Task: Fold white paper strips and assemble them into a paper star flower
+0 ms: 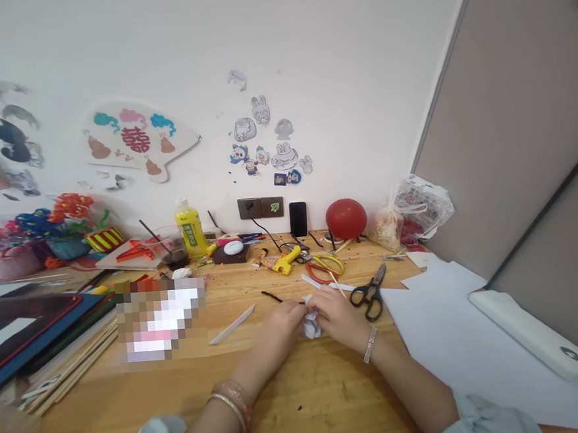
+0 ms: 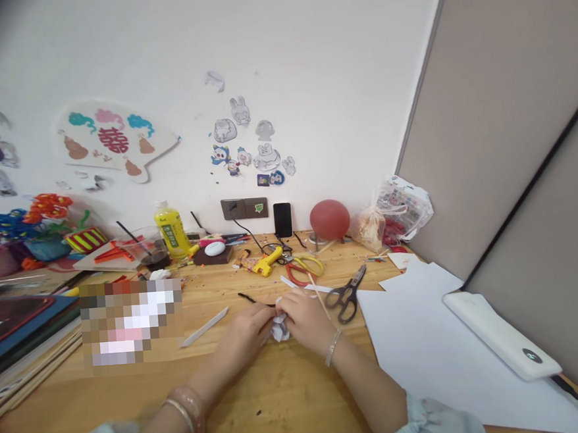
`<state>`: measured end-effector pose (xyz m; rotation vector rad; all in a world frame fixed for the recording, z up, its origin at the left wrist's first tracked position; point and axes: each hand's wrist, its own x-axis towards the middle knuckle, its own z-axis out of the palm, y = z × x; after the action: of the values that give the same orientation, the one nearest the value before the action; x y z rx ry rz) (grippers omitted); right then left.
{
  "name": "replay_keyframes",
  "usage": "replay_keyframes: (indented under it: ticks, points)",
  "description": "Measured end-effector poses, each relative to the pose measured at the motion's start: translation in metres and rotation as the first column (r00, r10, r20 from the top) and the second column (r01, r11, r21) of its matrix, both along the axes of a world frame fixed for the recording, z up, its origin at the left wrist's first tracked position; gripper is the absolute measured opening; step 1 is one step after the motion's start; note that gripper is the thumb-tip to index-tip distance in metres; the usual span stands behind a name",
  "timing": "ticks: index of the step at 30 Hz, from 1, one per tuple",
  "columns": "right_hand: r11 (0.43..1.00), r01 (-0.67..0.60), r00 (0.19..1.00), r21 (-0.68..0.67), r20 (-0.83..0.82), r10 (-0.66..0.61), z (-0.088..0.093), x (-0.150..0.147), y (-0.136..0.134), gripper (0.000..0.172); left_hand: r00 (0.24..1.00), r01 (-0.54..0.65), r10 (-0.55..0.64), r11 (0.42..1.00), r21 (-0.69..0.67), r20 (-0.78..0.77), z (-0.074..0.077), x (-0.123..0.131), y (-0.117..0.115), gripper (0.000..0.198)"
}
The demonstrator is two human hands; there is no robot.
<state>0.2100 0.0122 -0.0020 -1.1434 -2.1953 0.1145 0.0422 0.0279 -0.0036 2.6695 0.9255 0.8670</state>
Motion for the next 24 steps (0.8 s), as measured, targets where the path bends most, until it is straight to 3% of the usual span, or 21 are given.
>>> replay_keyframes:
  ticks: [3, 5, 7, 9, 11, 12, 14, 18, 24]
  points:
    - [1.0, 0.003, 1.0, 0.02, -0.014, -0.003, -0.003, -0.002, 0.0, 0.019, 0.999, -0.016, 0.019, 0.996, -0.086, 0.036, 0.003, 0.002, 0.0, 0.019]
    - [1.0, 0.0, 0.998, 0.017, -0.057, 0.001, -0.004, -0.001, 0.0, 0.016, 0.993, -0.028, 0.055, 0.972, -0.234, 0.107, 0.004, 0.001, 0.0, 0.017]
    - [1.0, 0.015, 0.99, -0.005, -0.14, -0.016, -0.004, 0.001, 0.002, 0.014, 0.968, 0.006, 0.107, 0.894, -0.449, 0.225, 0.006, 0.0, 0.0, 0.02]
    - [0.996, 0.069, 0.958, -0.048, -0.275, -0.079, -0.004, 0.004, 0.004, 0.013, 0.932, 0.113, 0.141, 0.762, -0.637, 0.334, 0.007, -0.002, 0.0, 0.028]
    - [0.986, 0.129, 0.898, -0.108, -0.409, -0.162, -0.005, 0.005, 0.005, 0.012, 0.897, 0.226, 0.149, 0.657, -0.719, 0.417, 0.007, -0.002, -0.001, 0.036]
    - [0.981, 0.141, 0.872, -0.136, -0.451, -0.188, -0.005, 0.005, 0.006, 0.011, 0.882, 0.259, 0.148, 0.64, -0.723, 0.447, 0.007, -0.001, -0.002, 0.039]
    - [0.977, 0.129, 0.857, -0.172, -0.476, -0.197, -0.004, 0.005, 0.006, 0.01, 0.861, 0.262, 0.155, 0.681, -0.684, 0.484, 0.005, 0.002, -0.005, 0.042]
    - [0.977, 0.058, 0.901, -0.207, -0.411, -0.14, 0.001, 0.006, 0.003, 0.007, 0.881, 0.135, 0.162, 0.815, -0.563, 0.446, 0.0, 0.008, -0.006, 0.038]
    - [0.985, 0.069, 0.929, -0.158, -0.351, -0.121, 0.006, 0.005, 0.001, 0.009, 0.896, 0.066, 0.159, 0.875, -0.48, 0.415, -0.004, 0.008, -0.003, 0.035]
